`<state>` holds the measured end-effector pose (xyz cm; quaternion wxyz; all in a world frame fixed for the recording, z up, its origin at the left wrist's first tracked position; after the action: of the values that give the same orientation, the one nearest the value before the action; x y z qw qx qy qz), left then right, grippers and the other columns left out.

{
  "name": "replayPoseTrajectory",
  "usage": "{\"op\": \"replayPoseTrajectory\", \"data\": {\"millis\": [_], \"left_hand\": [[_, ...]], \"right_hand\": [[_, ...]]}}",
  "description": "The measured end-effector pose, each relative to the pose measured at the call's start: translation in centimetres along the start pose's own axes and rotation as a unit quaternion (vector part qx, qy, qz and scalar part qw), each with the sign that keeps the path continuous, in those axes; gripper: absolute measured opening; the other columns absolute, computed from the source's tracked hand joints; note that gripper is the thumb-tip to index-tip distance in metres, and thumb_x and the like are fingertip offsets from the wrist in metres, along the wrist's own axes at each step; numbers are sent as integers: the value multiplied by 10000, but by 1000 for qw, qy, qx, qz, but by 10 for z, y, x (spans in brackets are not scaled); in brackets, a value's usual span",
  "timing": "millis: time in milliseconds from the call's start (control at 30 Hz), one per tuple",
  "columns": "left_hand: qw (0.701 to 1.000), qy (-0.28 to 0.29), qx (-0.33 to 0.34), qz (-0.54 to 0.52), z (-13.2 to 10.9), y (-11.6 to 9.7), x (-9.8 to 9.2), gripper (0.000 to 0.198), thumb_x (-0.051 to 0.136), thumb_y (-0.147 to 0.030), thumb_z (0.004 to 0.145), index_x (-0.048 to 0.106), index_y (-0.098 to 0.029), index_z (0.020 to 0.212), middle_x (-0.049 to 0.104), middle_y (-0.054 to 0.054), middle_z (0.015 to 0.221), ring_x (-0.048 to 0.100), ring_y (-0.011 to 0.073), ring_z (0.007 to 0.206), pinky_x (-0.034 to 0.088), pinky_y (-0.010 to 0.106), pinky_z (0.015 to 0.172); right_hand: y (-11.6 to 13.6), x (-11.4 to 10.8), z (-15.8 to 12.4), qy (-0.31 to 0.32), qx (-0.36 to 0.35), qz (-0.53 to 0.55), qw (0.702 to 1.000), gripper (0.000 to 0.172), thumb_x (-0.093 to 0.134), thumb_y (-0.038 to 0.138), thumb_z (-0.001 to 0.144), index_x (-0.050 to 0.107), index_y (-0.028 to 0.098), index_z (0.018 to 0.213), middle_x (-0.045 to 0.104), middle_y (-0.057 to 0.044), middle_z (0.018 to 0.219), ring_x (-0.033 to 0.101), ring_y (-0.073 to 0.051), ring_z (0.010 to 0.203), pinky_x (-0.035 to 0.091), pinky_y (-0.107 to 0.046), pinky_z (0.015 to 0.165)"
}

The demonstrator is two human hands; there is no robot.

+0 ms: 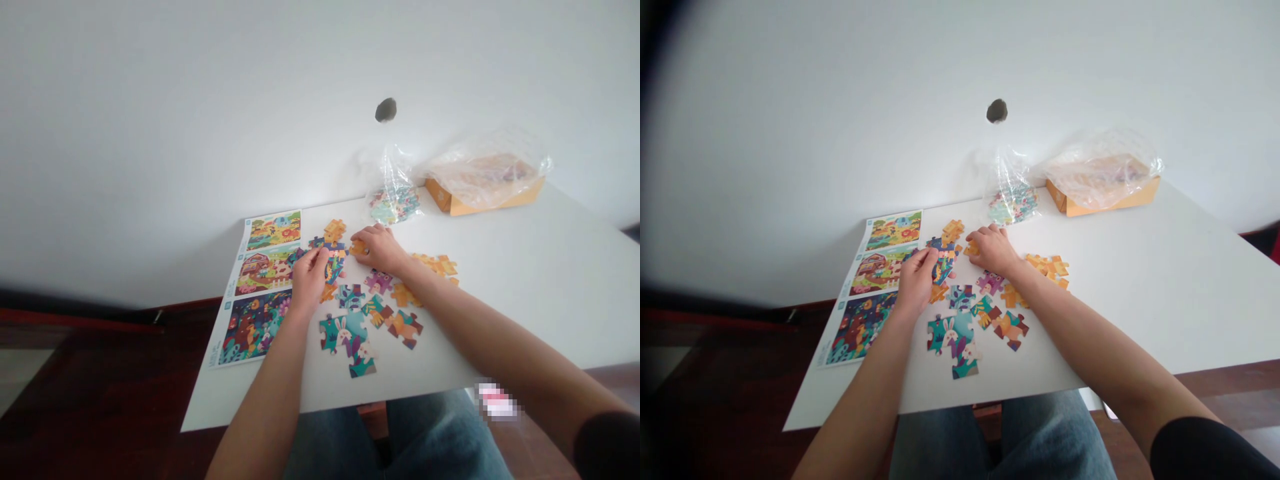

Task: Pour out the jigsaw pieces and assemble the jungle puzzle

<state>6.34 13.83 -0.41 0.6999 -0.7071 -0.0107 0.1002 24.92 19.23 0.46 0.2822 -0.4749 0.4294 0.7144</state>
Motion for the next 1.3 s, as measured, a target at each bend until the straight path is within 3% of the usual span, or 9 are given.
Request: {"op": "replayPoseTrajectory", "data": {"millis": [100, 267, 367, 467, 600, 833, 933, 1067, 1300], "left_hand": [[992, 32, -66, -99, -2, -2, 4, 364, 638, -553, 831, 610, -201, 917, 710, 21, 818, 667, 153, 550, 450, 212, 400], [977, 81, -104, -170, -3, -5, 4, 341, 742, -455, 748, 614, -188, 917, 732, 50, 934, 730, 203, 672, 564, 279, 510], [990, 71, -69, -104, -3, -1, 2, 333, 746, -446, 752, 655, -191, 945, 730, 50, 968, 732, 214, 680, 578, 300, 526], [997, 42, 6, 59, -3, 1, 0, 289, 682, -454, 825, 717, -205, 965, 745, 46, 952, 724, 206, 685, 571, 293, 547], [961, 27, 137, 238, -5, -3, 1, 208, 652, -386, 878, 759, -216, 930, 778, 33, 930, 720, 195, 785, 568, 293, 719], [945, 55, 168, 275, -7, 5, 7, 257, 669, -426, 890, 758, -226, 1024, 784, 40, 885, 727, 197, 772, 555, 307, 751], [930, 66, 185, 310, -8, 7, 8, 295, 678, -437, 886, 742, -239, 1096, 777, 36, 844, 725, 211, 783, 558, 330, 769], [906, 67, 238, 344, -11, 1, 9, 262, 673, -366, 897, 732, -238, 1117, 780, 51, 967, 722, 232, 915, 554, 366, 872], [871, 72, 314, 371, -15, -9, 7, 237, 600, -334, 932, 741, -222, 1086, 774, 44, 947, 684, 230, 931, 528, 387, 916]], "right_hand": [[0, 1, -1, 2, -2, 7, 1000, 429, 632, 310, 848, 643, 205, 1264, 668, -109, 1207, 525, -301, 1141, 361, -414, 985], [2, -3, -4, -20, 27, -36, 999, 507, 669, 484, 852, 645, 203, 1273, 627, -156, 1214, 532, -330, 1146, 358, -433, 974], [2, -6, -4, -2, 40, -51, 998, 467, 650, 460, 877, 655, 195, 1261, 656, -153, 1167, 576, -319, 1115, 366, -415, 955], [1, -8, -2, -2, 26, -51, 998, 401, 634, 416, 887, 690, 174, 1202, 702, -138, 1116, 623, -291, 1065, 372, -379, 943], [0, -9, 1, -24, -9, -45, 999, 286, 529, 330, 948, 756, 161, 988, 757, -115, 976, 668, -239, 938, 367, -342, 940], [-9, -9, 1, -147, 75, 23, 986, 381, 401, 307, 1003, 757, 183, 948, 761, -88, 887, 673, -202, 837, 413, -282, 784], [-14, -7, 0, -129, 125, 24, 983, 350, 438, 302, 971, 767, 197, 915, 762, -83, 864, 675, -210, 817, 419, -283, 743], [-16, -9, -2, -89, 169, -44, 981, 291, 502, 257, 899, 781, 190, 848, 759, -122, 853, 675, -254, 855, 428, -330, 793], [-26, -21, -5, -110, 143, -17, 984, 239, 543, 213, 866, 774, 193, 923, 747, -94, 934, 666, -235, 904, 453, -321, 835]]}}
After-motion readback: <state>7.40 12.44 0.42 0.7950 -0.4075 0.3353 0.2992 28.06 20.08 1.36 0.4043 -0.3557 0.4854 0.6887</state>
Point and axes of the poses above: each hand's wrist, its own z-axis towards the middle knuckle, its own x-axis out of the palm, y = z × x, the point moved 2 cm from there along z, towards the middle knuckle
